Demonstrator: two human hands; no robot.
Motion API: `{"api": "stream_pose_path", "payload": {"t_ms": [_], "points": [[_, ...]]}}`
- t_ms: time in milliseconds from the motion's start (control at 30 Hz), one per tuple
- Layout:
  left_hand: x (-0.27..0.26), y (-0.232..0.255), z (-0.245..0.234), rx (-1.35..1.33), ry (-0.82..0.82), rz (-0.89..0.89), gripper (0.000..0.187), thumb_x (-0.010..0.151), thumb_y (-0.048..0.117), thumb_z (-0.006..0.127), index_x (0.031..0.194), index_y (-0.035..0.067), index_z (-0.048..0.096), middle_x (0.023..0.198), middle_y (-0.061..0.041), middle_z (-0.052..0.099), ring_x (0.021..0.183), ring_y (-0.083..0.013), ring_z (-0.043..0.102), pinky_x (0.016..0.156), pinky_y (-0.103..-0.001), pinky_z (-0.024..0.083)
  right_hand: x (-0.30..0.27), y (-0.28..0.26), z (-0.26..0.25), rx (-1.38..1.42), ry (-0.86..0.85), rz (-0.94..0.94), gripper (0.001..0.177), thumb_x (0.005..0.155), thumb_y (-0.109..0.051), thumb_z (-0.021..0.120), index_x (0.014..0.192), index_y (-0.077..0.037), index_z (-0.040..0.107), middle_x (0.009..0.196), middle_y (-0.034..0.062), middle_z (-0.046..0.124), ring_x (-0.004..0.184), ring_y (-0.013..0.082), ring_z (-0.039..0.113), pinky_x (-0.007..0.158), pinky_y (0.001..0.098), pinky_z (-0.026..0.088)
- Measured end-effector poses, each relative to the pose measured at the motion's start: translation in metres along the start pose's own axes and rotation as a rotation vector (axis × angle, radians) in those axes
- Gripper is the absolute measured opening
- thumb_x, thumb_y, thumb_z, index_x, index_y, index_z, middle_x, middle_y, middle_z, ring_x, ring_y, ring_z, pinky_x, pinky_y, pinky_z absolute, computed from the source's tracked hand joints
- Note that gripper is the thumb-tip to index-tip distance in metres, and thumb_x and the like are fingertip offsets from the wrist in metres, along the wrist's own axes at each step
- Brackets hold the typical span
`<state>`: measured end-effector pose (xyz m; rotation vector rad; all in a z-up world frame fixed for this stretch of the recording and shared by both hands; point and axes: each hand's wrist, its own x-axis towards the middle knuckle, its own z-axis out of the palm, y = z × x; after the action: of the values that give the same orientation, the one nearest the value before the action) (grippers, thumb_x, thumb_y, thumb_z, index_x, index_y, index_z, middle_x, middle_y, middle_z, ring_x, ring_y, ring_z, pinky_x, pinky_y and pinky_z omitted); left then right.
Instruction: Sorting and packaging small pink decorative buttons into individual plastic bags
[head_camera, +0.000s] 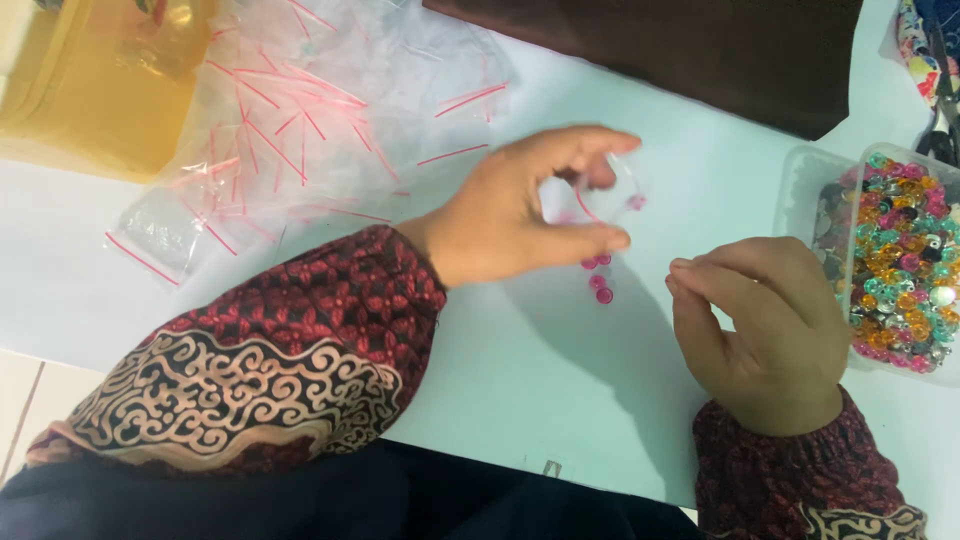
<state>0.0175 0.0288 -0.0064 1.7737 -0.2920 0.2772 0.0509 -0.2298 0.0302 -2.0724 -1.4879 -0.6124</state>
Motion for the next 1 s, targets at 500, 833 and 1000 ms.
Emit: {"api": "stream_pose_path", "payload": {"t_ms": [500,833,1000], "points": [[0.002,0.002,-0.008,0.119,-0.024,0.065,0.068,0.082,0.029,0.090,0.139,0.018,0.056,0.119,-0.002,0.068,0.110,-0.0126,0.062,0.103,-0.028,0.050,-0.002,0.007,0.037,0.089,-0.548,0.157,0.020,0.096,-0.024,0.068,0.112,-0.011,0.070,0.086,0.0081,0.060,0.080,0.0292,0.061,0.071,0.0437,0.050],[-0.003,0.007,0.004,0.244,-0.121,0.177,0.063,0.083,0.031,0.088,0.136,0.022,0.054,0.109,0.005,0.063,0.101,-0.0146,0.063,0.078,-0.029,0.053,-0.002,0.005,0.003,0.033,-0.070,-0.018,0.014,0.096,0.003,0.076,0.109,0.005,0.069,0.101,0.0198,0.069,0.083,0.0336,0.064,0.076,0.0423,0.054],[-0.011,0.004,0.026,0.214,-0.183,0.277,0.070,0.078,0.035,0.092,0.135,0.021,0.055,0.111,0.001,0.068,0.095,-0.0225,0.071,0.089,-0.037,0.054,-0.010,0.007,-0.010,0.111,0.156,-0.175,0.013,0.093,0.003,0.072,0.099,0.007,0.061,0.094,0.0295,0.067,0.078,0.0349,0.071,0.066,0.0433,0.058]]}}
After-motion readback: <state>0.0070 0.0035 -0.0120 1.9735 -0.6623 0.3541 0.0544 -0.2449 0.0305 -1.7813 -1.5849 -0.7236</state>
